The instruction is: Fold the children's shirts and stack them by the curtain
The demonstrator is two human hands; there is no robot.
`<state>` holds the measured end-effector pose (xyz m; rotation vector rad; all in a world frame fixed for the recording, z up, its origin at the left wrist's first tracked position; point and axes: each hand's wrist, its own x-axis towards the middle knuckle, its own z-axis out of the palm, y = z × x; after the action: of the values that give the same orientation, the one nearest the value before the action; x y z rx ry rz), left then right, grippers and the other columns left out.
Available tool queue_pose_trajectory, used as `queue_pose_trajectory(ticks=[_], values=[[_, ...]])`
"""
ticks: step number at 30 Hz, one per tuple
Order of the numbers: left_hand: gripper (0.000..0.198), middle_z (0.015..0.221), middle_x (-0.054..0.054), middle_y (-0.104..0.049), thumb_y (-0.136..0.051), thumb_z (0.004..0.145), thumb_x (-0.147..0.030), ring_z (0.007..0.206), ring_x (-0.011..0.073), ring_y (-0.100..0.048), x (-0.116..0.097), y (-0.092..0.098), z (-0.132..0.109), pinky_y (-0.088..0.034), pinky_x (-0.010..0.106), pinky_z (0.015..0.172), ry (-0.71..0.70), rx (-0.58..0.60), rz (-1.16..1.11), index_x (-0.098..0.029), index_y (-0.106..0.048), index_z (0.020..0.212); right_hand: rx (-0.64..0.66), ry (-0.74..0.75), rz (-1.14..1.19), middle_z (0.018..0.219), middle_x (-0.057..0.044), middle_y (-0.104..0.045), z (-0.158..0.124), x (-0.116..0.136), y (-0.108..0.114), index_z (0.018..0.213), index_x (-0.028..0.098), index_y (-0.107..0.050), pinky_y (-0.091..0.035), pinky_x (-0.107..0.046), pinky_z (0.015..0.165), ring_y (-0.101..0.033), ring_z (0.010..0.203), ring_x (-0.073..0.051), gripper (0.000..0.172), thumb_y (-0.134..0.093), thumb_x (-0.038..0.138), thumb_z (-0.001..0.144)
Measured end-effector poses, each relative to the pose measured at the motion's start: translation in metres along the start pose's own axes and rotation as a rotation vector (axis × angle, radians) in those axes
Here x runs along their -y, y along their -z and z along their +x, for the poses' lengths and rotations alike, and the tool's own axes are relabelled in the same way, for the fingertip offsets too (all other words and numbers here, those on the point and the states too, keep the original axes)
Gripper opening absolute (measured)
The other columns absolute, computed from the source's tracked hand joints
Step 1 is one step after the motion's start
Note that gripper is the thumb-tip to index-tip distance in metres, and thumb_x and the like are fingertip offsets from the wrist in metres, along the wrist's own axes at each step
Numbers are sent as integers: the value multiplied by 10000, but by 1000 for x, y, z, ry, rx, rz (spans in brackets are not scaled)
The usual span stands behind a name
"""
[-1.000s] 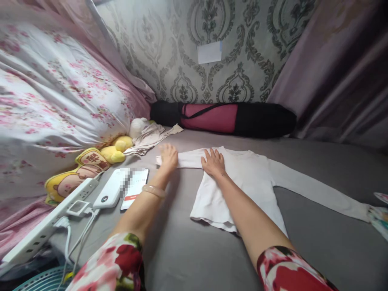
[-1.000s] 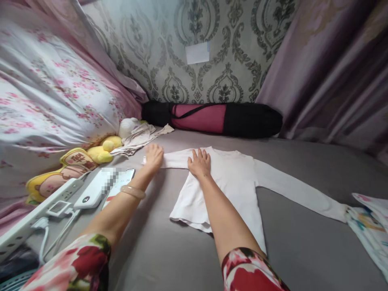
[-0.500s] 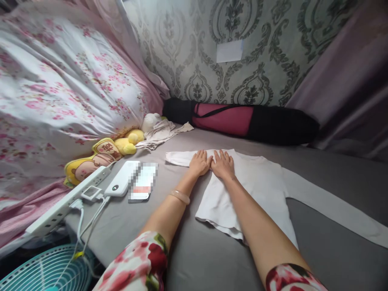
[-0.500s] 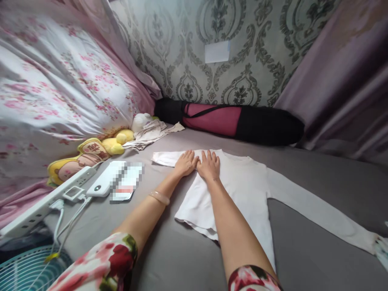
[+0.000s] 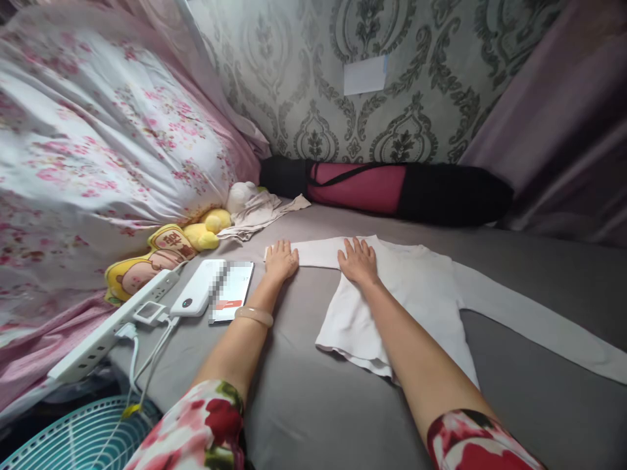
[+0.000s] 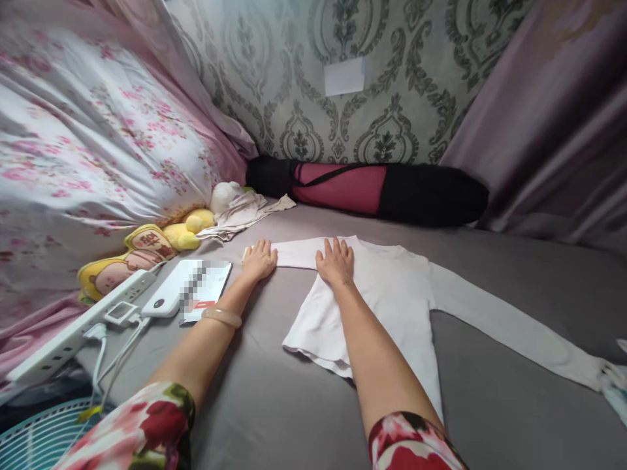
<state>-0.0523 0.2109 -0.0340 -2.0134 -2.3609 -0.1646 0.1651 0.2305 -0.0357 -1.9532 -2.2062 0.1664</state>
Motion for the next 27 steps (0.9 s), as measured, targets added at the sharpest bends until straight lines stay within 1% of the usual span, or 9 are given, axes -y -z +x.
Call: queue_pose_trajectory(ticks=[4, 7, 9, 12, 15, 18, 21, 24, 27], values=[[511, 1415, 215, -473, -290, 959, -339, 1337, 313, -402, -1, -6, -3, -274, 456, 1104, -18, -168, -18, -39, -484, 1325, -29, 19, 91, 1561, -88, -294, 3, -2, -1, 1477, 204, -370, -114, -463, 1153, -188, 1439, -289, 566, -289, 439, 969], [450, 1283, 223, -557, -333, 953, -355, 1236, 322, -480, -2, -5, -6, -358, 423, 1021, -55, -292, -37, -46, -553, 1195, 34, 15, 283, 1562, -91, -289, 4, -9, 10, 1476, 172, -361, -84, -444, 1174, -190, 1448, -241, 565, -285, 425, 976], [400, 1218, 211, -580, -348, 952, -353, 1174, 321, -506, -3, -3, -8, -388, 410, 969, -91, -354, -51, -70, -574, 1123, 96, 5, 481, 1558, -92, -298, 0, -19, 21, 1478, 151, -345, -132, -379, 1177, -230, 1440, -191, 572, -273, 424, 981], [361, 1176, 198, -582, -348, 957, -352, 1127, 324, -504, -3, 2, -12, -389, 420, 936, -124, -408, -71, -100, -580, 1070, 156, 35, 699, 1521, -117, -368, -22, -41, 40, 1460, 121, -372, -277, -297, 1124, -366, 1378, -174, 574, -354, 401, 959], [360, 1127, 208, -575, -333, 963, -352, 1112, 334, -489, -3, 6, -18, -369, 449, 931, -136, -374, -87, -103, -581, 1044, 208, 130, 691, 1441, -144, -478, -61, -69, 57, 1389, 96, -478, -341, -304, 1089, -480, 1295, -201, 522, -475, 285, 903], [325, 1119, 212, -565, -362, 952, -332, 1122, 340, -481, -7, 9, -27, -350, 470, 930, -155, -308, -93, -110, -592, 1011, 224, 170, 635, 1371, -114, -559, -106, -98, 71, 1307, 128, -576, -371, -322, 1076, -536, 1237, -207, 444, -491, 209, 878], [285, 1056, 165, -601, -419, 933, -348, 1067, 315, -520, -20, 10, -38, -361, 459, 912, -209, -239, -108, -144, -618, 938, 224, 91, 655, 1296, -70, -624, -146, -123, 84, 1245, 164, -623, -407, -340, 1048, -566, 1198, -205, 392, -475, 211, 886], [241, 1008, 107, -631, -477, 914, -343, 1013, 261, -552, -40, 11, -45, -382, 412, 903, -367, -151, -190, -175, -636, 980, 161, -20, 658, 1204, -70, -671, -175, -142, 93, 1194, 159, -642, -462, -331, 963, -615, 1102, -208, 357, -464, 245, 897], [232, 1028, 89, -629, -472, 919, -284, 1005, 218, -555, -55, 12, -44, -406, 344, 899, -521, -97, -238, -187, -654, 1025, 90, -68, 616, 1108, -76, -696, -196, -153, 94, 1145, 155, -649, -487, -312, 860, -643, 980, -203, 340, -463, 285, 892]])
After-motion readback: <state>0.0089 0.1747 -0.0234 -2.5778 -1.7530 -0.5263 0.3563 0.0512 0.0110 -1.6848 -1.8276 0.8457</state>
